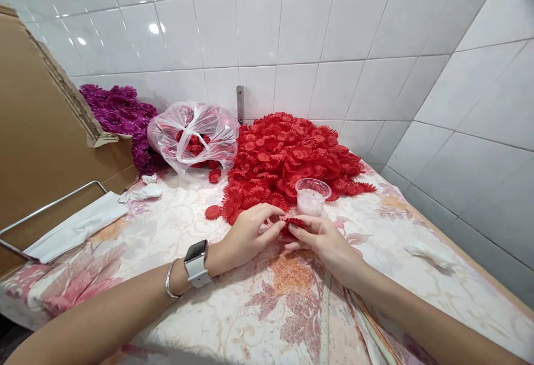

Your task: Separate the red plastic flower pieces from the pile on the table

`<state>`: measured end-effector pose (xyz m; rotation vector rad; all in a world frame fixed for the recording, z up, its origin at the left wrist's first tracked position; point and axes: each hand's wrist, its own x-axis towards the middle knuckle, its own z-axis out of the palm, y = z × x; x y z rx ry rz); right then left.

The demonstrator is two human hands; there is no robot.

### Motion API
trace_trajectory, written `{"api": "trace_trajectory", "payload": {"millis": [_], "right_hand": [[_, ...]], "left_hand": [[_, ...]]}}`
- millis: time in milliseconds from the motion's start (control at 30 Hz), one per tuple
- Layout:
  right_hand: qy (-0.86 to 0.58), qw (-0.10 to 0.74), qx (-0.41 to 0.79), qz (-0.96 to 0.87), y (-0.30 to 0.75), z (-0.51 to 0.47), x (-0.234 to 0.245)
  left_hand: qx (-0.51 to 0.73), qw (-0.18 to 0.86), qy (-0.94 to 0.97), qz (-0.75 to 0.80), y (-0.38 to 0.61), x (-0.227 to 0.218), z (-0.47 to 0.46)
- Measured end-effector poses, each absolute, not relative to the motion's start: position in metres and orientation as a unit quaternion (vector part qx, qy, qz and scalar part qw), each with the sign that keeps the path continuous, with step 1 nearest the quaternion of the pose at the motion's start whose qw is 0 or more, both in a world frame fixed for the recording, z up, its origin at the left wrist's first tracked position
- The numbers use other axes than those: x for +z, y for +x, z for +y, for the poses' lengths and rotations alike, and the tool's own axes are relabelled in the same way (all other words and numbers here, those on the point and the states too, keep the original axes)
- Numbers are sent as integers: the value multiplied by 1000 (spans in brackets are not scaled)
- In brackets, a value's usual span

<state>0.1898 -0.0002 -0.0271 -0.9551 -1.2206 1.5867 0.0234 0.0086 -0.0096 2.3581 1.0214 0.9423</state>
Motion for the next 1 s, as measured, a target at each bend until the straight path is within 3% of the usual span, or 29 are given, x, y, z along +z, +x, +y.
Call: {"api": "trace_trajectory", "payload": {"millis": [267, 567, 667, 833, 1000], "right_hand": [[-440, 443, 598, -502, 190, -3, -19], [-490, 413, 542, -544, 190, -4, -25], [-503, 413, 463, -602, 191, -6, -22], [-504, 409, 225, -727, 192, -10, -16], [-467, 345, 158, -799, 193, -11, -16]], "left_hand": [[366, 416, 750, 362, 26, -8, 8], [359, 524, 702, 322, 27, -9, 3], [363, 575, 658, 324, 28, -11, 3], [360, 595, 635, 337, 31, -14, 4], [356, 617, 618, 331, 31, -14, 3]]}}
